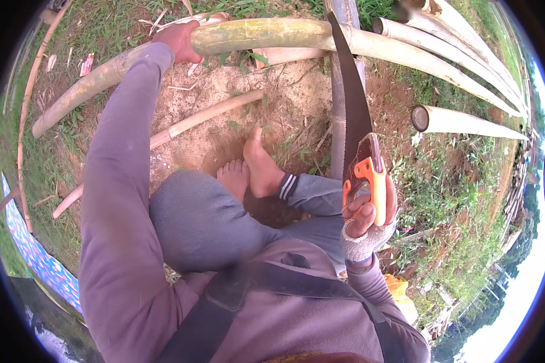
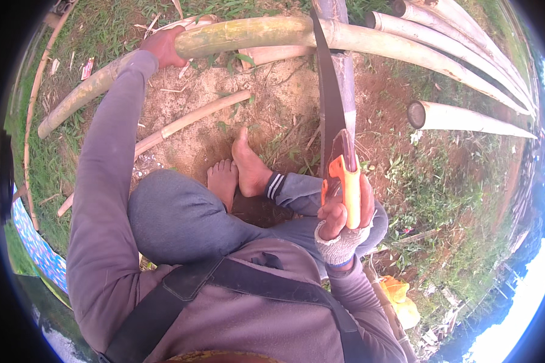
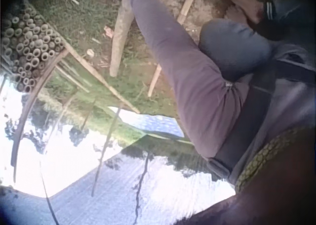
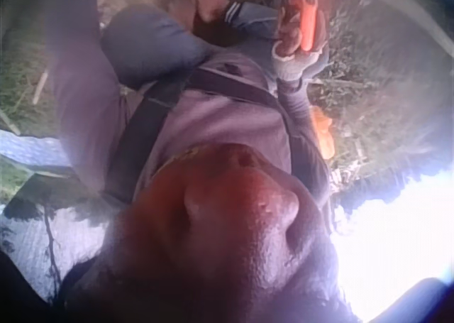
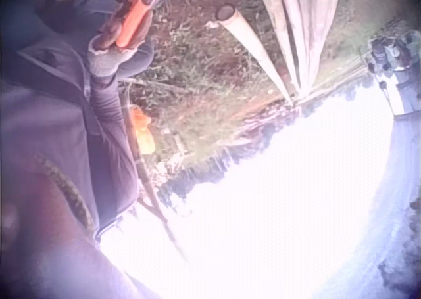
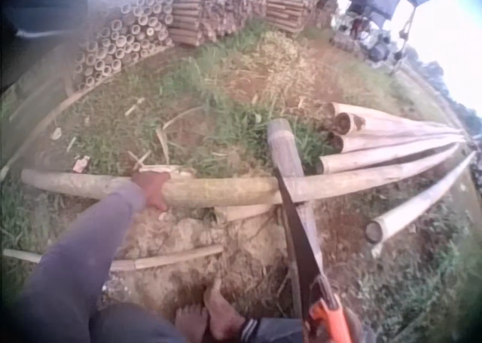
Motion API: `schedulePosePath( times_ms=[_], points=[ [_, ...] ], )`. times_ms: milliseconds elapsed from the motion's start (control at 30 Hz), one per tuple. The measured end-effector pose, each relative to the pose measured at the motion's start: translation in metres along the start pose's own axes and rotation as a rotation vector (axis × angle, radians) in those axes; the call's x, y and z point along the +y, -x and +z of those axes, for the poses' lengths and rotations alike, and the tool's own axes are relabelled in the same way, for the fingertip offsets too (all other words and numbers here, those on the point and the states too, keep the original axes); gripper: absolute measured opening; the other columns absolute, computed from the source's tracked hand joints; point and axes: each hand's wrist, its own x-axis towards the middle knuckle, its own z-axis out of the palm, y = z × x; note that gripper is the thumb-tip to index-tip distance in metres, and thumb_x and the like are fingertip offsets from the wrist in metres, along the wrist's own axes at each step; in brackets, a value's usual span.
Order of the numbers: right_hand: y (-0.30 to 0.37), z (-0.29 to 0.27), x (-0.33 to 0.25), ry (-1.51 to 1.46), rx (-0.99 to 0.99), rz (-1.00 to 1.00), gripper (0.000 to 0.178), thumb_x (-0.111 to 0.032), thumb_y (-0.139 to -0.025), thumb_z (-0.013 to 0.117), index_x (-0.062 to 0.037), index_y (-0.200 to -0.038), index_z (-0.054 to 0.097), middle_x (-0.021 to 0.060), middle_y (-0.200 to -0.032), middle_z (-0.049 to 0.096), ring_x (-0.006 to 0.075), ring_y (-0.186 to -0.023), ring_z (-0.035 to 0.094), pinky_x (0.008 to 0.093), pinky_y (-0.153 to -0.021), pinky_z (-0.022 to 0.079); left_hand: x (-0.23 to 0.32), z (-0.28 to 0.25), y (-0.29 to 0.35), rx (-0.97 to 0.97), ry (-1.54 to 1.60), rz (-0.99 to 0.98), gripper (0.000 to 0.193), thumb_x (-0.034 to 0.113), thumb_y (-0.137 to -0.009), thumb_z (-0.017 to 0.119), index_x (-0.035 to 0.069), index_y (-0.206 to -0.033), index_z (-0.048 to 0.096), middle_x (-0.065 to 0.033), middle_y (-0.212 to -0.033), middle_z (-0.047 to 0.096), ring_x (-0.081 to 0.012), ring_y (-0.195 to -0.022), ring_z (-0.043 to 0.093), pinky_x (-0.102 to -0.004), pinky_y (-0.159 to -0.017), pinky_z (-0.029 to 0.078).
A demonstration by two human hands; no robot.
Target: The person sits on the ground and uses a hand saw to cut bamboo poles into shorter sections. They hold the bamboo with one hand and saw with the other, repeatedly cutting multiple poles and stacking the cut pieces nearby.
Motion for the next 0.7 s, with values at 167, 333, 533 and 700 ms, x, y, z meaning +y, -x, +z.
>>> schedulePosePath(
  times_ms=[167,333,533,700],
  points=[
    [-0.189,0.122,-0.037,0.048,-0.068,-0.178,0.049,-0.031,-0.109,0.067,0.0049,-0.142,0.060,0.0230,-0.123,0.071,0.0287,-0.102,0.072,0.0380,-0.088,0.059,0.011,-0.010,-0.004,-0.004,-0.042,0.002,0.090,0.039,-0.068,0.094,0.017,-0.147,0.059,-0.0180,-0.124,0.078,-0.0381,-0.116,0.074,-0.0507,-0.100,0.059],
    [-0.186,0.118,-0.033,0.032,-0.086,-0.144,0.046,-0.026,-0.111,0.064,0.0040,-0.145,0.057,0.0192,-0.120,0.072,0.0248,-0.106,0.072,0.0355,-0.087,0.059,0.008,-0.013,0.000,-0.037,-0.031,-0.023,0.092,0.041,-0.068,0.092,0.018,-0.151,0.059,-0.0179,-0.127,0.077,-0.0379,-0.118,0.074,-0.0502,-0.101,0.059],
    [-0.009,0.005,-0.015,0.033,-0.110,0.077,0.069,-0.043,-0.106,0.068,0.0049,-0.153,0.051,0.0216,-0.122,0.071,0.0282,-0.111,0.073,0.0380,-0.093,0.059,0.000,-0.007,0.000,-0.065,-0.024,-0.016,0.093,0.042,-0.066,0.091,0.017,-0.150,0.059,-0.0186,-0.126,0.077,-0.0379,-0.116,0.074,-0.0508,-0.099,0.059],
    [-0.187,0.124,-0.027,0.094,-0.036,-0.219,0.047,-0.029,-0.108,0.067,0.0035,-0.141,0.060,0.0229,-0.112,0.074,0.0298,-0.100,0.075,0.0385,-0.086,0.059,0.021,-0.015,-0.005,-0.078,-0.071,-0.036,0.103,0.043,-0.070,0.092,0.015,-0.160,0.052,-0.0167,-0.134,0.075,-0.0361,-0.122,0.073,-0.0494,-0.108,0.058]
  ],
)
